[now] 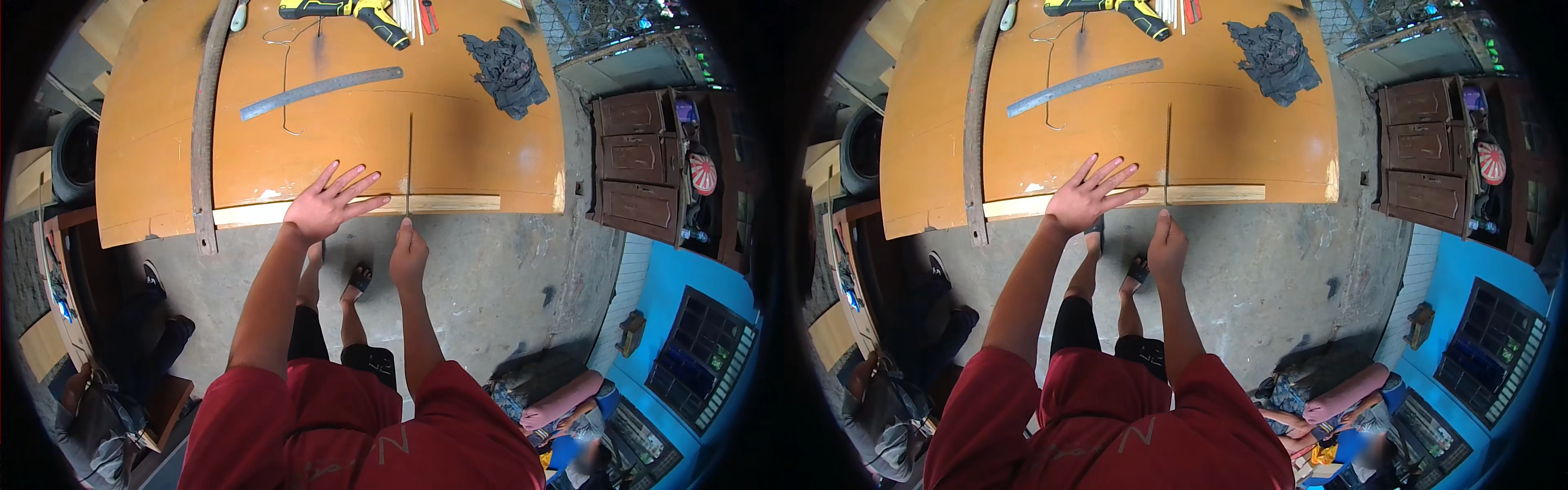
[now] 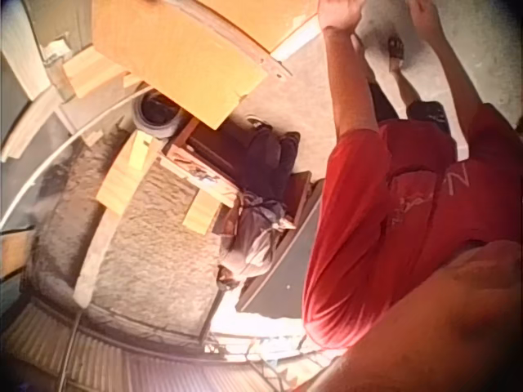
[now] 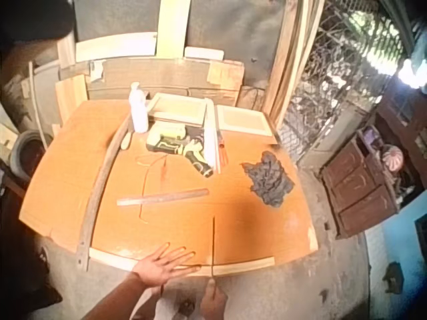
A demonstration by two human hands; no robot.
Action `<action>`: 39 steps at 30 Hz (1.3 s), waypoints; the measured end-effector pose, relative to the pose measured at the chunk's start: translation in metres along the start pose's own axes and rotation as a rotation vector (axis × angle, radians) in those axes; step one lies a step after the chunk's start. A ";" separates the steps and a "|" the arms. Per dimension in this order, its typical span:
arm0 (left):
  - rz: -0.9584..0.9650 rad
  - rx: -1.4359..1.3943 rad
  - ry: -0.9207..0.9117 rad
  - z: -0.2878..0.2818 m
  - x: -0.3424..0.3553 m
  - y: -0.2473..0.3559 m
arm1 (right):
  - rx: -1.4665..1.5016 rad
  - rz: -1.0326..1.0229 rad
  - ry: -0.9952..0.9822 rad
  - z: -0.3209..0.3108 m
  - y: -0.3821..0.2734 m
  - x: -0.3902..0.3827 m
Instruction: Measuring and sawing a piece of wood.
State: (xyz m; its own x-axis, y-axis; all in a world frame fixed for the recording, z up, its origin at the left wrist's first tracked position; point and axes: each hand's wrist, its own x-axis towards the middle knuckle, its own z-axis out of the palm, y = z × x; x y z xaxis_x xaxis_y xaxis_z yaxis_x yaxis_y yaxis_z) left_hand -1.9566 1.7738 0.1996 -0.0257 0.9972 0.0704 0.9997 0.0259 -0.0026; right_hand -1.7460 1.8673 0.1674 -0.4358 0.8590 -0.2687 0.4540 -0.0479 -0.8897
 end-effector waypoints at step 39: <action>-0.016 -0.010 -0.037 -0.002 -0.002 0.000 | -0.053 0.082 -0.011 -0.027 0.014 -0.073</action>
State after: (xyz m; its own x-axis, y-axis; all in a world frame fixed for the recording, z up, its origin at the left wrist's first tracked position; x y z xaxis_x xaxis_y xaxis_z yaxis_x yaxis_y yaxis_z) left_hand -1.9568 1.7717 0.2017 -0.0418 0.9986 0.0336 0.9991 0.0415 0.0083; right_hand -1.6871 1.8176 0.1839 -0.4043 0.8475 -0.3440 0.5289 -0.0902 -0.8439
